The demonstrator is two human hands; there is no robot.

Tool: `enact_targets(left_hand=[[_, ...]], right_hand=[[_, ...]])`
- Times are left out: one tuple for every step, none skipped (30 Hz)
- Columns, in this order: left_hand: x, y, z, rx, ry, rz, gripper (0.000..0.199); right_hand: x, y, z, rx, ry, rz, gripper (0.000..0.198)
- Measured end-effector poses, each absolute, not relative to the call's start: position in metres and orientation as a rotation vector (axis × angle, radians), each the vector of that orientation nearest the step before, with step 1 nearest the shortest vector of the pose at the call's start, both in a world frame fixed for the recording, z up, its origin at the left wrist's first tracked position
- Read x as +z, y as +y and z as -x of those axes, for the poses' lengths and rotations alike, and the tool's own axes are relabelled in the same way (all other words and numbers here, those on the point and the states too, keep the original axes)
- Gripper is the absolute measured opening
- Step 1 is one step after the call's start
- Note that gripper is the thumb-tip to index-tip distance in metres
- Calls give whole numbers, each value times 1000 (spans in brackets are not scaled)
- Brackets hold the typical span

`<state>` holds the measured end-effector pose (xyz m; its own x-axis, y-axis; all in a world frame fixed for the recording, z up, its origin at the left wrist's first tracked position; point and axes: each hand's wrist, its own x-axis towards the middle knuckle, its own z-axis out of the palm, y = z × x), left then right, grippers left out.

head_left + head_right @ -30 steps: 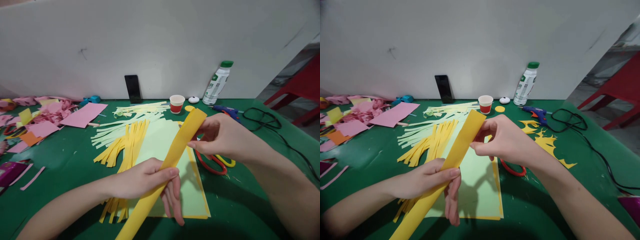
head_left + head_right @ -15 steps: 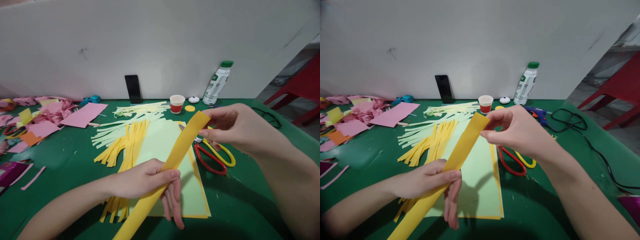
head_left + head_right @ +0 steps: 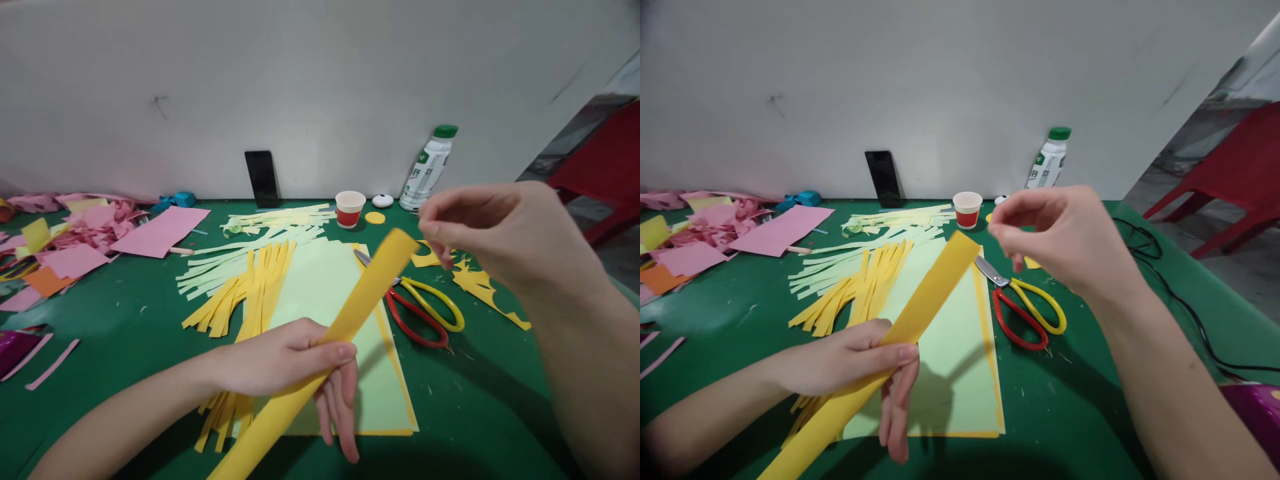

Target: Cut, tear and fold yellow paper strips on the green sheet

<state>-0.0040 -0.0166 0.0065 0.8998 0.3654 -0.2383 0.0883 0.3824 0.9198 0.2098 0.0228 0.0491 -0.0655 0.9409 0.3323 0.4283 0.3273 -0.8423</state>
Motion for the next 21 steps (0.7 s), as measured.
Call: enact_targets(left_hand=[[6,-17,4,183,437,-1173,41],[6,-16,4,189,436,-1168,41],[5,-16,4,207,437,-1160,40],[4,-16,4,234,441,-1150,39],[4,-16,4,267,451,-1141,38],[3,-16,5,300,461,-1133,37],[3,-16,5,326,471,-1128,36],[3,-16,6,341,482,-1127,35],[3,-17,6,347,493,-1130,35],[3,-17,7,346,501,-1135,35],[3,-17,7,340,506,-1141,35],[3,-17,7,333,510,-1147,35],[4,-17,7,329,514,-1150,36],[4,-17,7,325,516,-1151,36],[4,-17,6,323,517,-1150,36],[4,-18,6,324,522,-1148,36],[5,-18,6,328,528,-1147,36],[5,-18,6,333,536,-1147,36],[5,-18,6,334,548,-1148,36],[5,-18,6,330,561,-1152,36],[6,-18,6,319,573,-1158,36]], right_hand=[[49,24,-211,600,-1583,1267,6],[48,26,-213,529,-1511,1277,6],[48,28,-214,503,-1476,1277,8],[47,29,-214,530,-1498,1269,10],[46,29,-213,607,-1575,1254,12],[44,29,-210,723,-1695,1218,14],[42,29,-205,857,-1831,1163,14],[40,27,-200,989,-1963,1095,13],[37,25,-194,1106,-2072,1022,12],[34,23,-187,1190,-2142,951,10],[31,21,-181,1251,-2185,900,10],[29,19,-176,1282,-2203,876,11],[27,16,-173,1295,-2206,874,12],[26,14,-170,1295,-2204,882,13],[25,13,-169,1286,-2197,893,15],[25,12,-169,1275,-2188,903,15],[26,11,-169,1269,-2184,912,16],[27,11,-170,1271,-2186,916,16],[29,11,-170,1273,-2193,917,15],[30,11,-171,1268,-2206,913,14],[31,11,-171,1256,-2222,907,12]])
